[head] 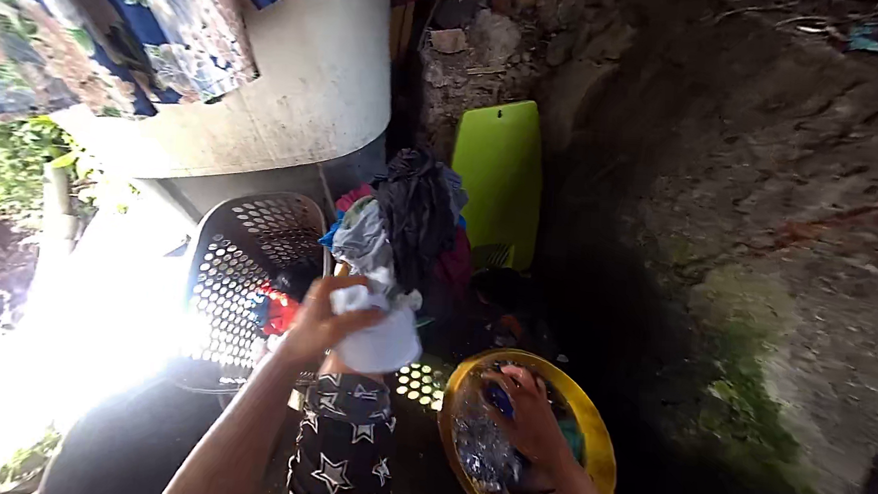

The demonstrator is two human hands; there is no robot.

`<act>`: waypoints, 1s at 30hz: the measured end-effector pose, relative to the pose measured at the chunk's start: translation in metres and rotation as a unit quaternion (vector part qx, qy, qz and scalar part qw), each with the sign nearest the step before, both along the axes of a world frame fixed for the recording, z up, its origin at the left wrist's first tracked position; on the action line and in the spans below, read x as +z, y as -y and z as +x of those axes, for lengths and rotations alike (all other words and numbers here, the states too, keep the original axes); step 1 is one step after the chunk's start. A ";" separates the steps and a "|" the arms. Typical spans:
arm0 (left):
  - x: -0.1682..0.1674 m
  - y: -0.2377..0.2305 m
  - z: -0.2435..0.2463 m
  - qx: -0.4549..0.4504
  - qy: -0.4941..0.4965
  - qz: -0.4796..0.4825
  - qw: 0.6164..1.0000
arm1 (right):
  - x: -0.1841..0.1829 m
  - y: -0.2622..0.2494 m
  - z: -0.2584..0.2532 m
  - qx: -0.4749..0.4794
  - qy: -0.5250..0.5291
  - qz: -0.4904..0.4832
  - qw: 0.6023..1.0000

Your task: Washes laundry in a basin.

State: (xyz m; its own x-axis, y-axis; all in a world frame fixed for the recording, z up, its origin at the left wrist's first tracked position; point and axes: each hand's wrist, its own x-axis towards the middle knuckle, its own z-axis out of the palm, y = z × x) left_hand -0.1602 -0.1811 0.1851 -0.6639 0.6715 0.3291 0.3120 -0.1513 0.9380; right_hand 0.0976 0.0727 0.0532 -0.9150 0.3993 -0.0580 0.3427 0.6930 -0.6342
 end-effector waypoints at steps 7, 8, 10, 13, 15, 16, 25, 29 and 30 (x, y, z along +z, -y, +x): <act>-0.054 0.134 -0.073 0.358 0.025 -0.158 0.920 | -0.076 -0.011 0.032 -0.171 0.301 -0.003 0.938; -0.077 0.145 -0.077 0.382 0.082 -0.198 0.899 | -0.083 -0.006 0.031 -0.174 0.324 0.002 0.930; -0.116 0.168 -0.082 0.344 0.139 -0.402 0.837 | -0.088 0.009 0.026 -0.162 0.383 -0.010 0.909; -0.131 0.176 -0.082 0.281 0.053 -0.628 0.724 | -0.094 0.027 0.025 -0.124 0.463 -0.024 0.877; -0.108 0.166 -0.081 0.313 -0.002 -0.586 0.748 | -0.095 0.031 0.027 -0.096 0.496 -0.029 0.863; -0.091 0.157 -0.083 0.299 -0.009 -0.549 0.780 | -0.089 0.031 0.028 -0.085 0.496 -0.034 0.864; -0.033 -0.031 0.025 -0.104 -0.049 -0.240 0.964 | 0.073 -0.013 0.068 -0.260 -0.062 -0.120 0.956; -0.087 -0.123 0.114 -0.270 -0.034 -0.240 0.932 | 0.161 -0.009 0.078 -0.297 -0.277 -0.199 0.892; -0.108 -0.141 0.129 -0.290 -0.032 -0.258 0.921 | 0.177 -0.012 0.084 -0.280 -0.330 -0.213 0.876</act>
State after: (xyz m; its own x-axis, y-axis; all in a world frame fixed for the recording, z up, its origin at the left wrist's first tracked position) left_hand -0.0307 -0.0405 0.0772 -0.1343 0.9851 -0.1073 0.3758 0.1508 0.9144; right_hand 0.1811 0.0844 0.2304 -0.4739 0.8666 0.1564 0.0147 0.1853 -0.9826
